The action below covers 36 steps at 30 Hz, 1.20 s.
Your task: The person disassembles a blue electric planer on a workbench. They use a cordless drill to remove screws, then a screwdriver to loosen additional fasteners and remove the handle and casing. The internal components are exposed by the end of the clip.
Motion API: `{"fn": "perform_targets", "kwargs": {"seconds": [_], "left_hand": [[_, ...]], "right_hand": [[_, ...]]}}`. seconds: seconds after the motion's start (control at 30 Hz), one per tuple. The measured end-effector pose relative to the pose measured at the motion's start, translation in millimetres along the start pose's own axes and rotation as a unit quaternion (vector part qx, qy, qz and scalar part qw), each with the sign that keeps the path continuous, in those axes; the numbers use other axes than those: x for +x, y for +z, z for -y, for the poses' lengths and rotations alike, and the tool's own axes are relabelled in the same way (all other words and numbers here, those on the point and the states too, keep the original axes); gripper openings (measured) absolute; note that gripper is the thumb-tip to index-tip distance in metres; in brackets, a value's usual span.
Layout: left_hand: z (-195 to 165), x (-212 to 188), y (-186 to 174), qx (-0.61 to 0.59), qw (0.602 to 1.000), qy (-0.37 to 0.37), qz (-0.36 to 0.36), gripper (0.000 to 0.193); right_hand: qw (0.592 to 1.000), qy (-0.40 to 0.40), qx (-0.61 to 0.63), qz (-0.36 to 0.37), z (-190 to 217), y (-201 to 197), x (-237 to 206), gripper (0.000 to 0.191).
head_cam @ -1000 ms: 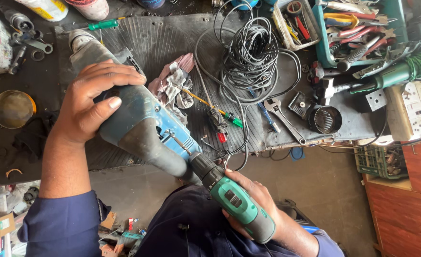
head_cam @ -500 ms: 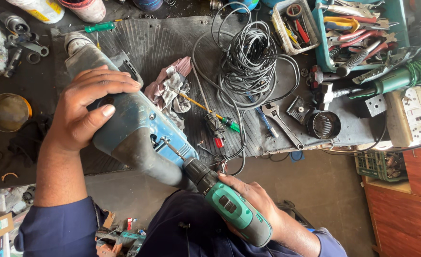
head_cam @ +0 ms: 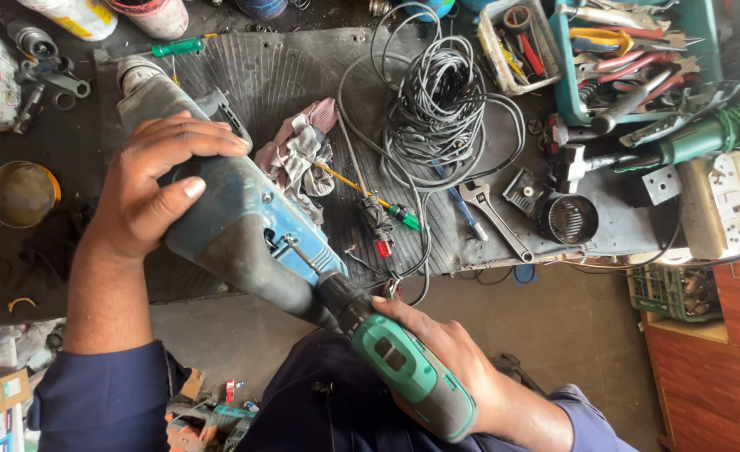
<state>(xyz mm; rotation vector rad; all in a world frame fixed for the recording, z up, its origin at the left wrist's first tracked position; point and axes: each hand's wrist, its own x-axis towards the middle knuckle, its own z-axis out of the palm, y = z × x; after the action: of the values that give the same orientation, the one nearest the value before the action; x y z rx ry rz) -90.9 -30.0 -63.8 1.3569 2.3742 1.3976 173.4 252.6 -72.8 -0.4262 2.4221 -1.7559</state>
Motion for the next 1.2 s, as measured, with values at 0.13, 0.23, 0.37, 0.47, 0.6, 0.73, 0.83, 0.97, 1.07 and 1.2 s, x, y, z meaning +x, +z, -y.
{"fn": "perform_targets", "kwargs": {"seconds": [0.13,0.23,0.37,0.47,0.6,0.73,0.83,0.97,1.07,1.2], "left_hand": [[0.1,-8.1,3.1,0.001,1.0,0.018,-0.022,0.052],[8.5,-32.6,26.4,-0.074,0.978,-0.015,-0.192,0.05],[27.5,-90.5,89.3,-0.063,0.908,-0.064,-0.408,0.047],[26.8,-142.2,152.1,-0.089,0.854,-0.169,-0.483,0.043],[-3.3,-191.8,220.3,-0.223,0.806,-0.274,-0.474,0.022],[-36.6,-213.1,255.9,-0.312,0.821,-0.251,-0.407,0.026],[-54.3,-213.6,261.7,-0.373,0.817,-0.264,-0.352,0.035],[-67.3,-207.2,259.9,-0.574,0.697,-0.272,-0.331,0.029],[-67.7,-203.4,256.2,-0.609,0.656,-0.301,-0.329,0.029],[-61.5,-204.3,245.8,-0.639,0.621,-0.335,-0.307,0.027]], "right_hand": [[0.985,-0.121,-0.116,-0.036,-14.2,5.2,-7.5,0.073],[0.985,-0.138,-0.091,-0.055,-43.1,7.8,-23.2,0.072],[0.974,-0.2,-0.067,-0.081,-95.0,4.0,-53.9,0.073],[0.962,-0.264,0.049,-0.049,-129.5,5.6,-71.3,0.074],[0.949,-0.31,-0.053,-0.028,-147.7,1.8,-87.5,0.064],[0.945,-0.309,-0.097,0.055,-140.1,-0.8,-84.7,0.057],[0.954,-0.255,-0.104,0.114,-123.8,5.8,-73.3,0.063],[0.975,-0.156,-0.064,0.144,-91.4,25.5,-65.1,0.072],[0.97,-0.158,-0.163,0.091,-68.9,44.0,-65.3,0.079],[0.979,-0.124,-0.154,0.057,-52.5,72.7,-66.2,0.076]]}}
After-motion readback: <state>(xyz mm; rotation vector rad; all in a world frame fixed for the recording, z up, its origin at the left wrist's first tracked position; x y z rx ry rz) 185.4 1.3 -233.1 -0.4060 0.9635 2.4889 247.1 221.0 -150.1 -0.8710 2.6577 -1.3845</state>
